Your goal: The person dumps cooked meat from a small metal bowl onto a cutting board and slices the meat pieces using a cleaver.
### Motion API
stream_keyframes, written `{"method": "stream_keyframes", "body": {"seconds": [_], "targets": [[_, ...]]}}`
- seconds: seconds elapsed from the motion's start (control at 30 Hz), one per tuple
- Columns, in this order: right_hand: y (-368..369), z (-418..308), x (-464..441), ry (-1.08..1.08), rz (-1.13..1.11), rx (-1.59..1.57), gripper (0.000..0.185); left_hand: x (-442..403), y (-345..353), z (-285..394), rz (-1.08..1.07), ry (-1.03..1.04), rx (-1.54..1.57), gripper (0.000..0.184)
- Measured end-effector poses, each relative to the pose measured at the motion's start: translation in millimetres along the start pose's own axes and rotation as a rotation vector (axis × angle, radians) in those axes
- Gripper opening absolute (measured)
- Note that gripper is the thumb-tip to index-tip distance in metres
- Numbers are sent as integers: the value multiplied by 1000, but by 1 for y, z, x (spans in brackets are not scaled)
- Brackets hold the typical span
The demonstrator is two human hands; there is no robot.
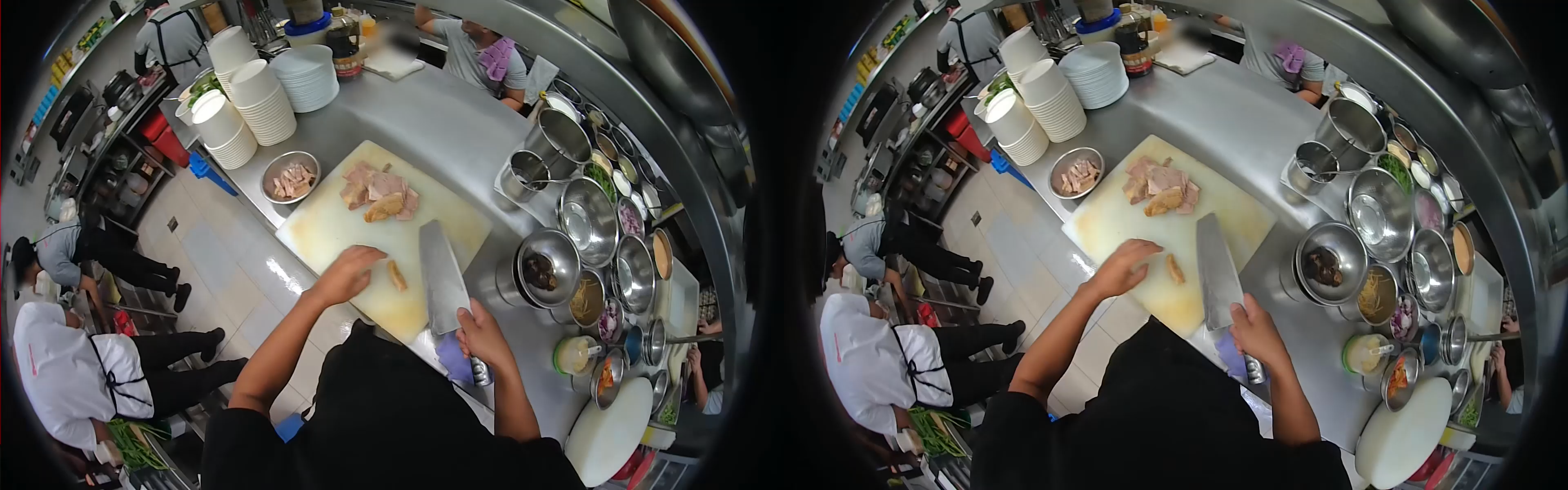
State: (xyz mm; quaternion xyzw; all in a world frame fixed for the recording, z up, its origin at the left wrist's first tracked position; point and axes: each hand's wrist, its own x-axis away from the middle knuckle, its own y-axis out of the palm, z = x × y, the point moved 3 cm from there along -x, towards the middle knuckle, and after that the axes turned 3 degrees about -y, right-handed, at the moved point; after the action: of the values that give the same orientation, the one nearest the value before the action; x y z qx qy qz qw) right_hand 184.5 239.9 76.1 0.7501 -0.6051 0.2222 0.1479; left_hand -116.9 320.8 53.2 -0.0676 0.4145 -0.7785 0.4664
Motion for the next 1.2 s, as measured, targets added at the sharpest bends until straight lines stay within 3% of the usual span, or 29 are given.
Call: {"method": "stream_keyframes", "body": {"seconds": [0.1,0.17,0.37,0.67,0.9,0.97,1.2], "targets": [[2,1,-3,-26,-18,281,24,11,4,-13,66,-142,-6,39],[4,-5,-6,-259,-14,661,24,9,19,-14,88,-145,62,25],[30,-50,22,-147,-76,1035,22,-2,40,-18,208,-87,68,14],[63,-80,31,37,-186,1172,22,-4,42,-19,230,-76,34,10],[67,-63,8,-2,-245,1128,23,-4,44,-22,251,-35,87,10],[71,-33,8,-32,-66,1227,20,-4,44,-23,234,-66,87,11],[65,-58,27,-28,-3,1078,20,1,33,-17,321,-78,181,13]]}}
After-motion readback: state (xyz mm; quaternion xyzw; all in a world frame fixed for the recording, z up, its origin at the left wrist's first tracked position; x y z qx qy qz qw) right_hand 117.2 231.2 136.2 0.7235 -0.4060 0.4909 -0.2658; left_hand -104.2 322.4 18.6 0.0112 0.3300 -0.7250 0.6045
